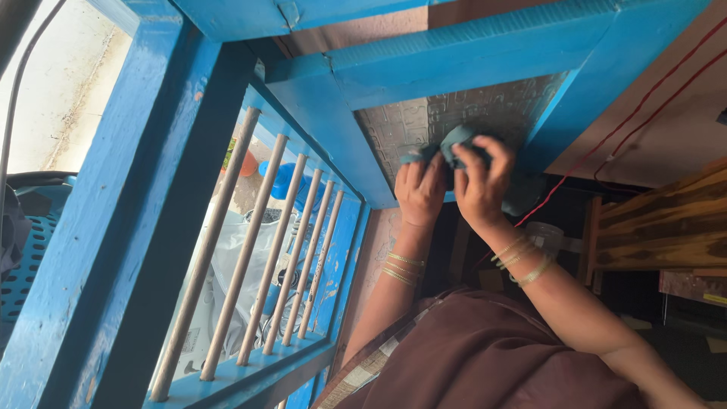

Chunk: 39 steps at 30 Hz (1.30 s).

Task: The person wipes the textured glass panels and blue painted frame of a window using a dark cloth. They clean the upper and lower panes and the surrounding frame, moving the cloth across the surfaces in repeated strokes.

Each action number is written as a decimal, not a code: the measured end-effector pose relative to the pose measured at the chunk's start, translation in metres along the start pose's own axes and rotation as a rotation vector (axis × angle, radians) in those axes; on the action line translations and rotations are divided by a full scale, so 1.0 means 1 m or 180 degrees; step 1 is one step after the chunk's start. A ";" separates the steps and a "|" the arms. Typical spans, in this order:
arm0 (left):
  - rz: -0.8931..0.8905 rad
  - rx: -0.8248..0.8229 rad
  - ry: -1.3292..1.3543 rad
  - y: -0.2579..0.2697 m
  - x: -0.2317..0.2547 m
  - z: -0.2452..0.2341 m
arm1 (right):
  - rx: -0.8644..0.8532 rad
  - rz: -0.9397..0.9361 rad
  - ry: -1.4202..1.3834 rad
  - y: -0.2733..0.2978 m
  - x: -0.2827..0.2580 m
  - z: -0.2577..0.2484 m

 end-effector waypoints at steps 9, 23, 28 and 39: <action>-0.0243 -0.1037 -0.0125 0.118 -0.059 0.048 | -0.1559 0.0051 0.0129 0.119 0.036 0.071; -0.0555 0.0273 0.0167 -0.031 -0.014 -0.041 | -0.0183 0.0297 -0.0503 -0.039 -0.023 0.005; -0.0400 0.0124 0.0154 -0.006 -0.022 -0.032 | -0.0311 0.0250 -0.0339 0.003 -0.004 0.027; -0.1584 -0.0015 0.0937 0.006 -0.025 -0.037 | -0.0150 0.0585 -0.0667 -0.014 -0.023 0.005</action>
Point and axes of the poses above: each hand's wrist, its own y-axis away from the middle knuckle, its own z-axis out of the palm, x = y × z, the point moved 6 cm from there along -y, towards the middle knuckle, and after that the axes turned 1 degree about -z, right-handed, at the moved point
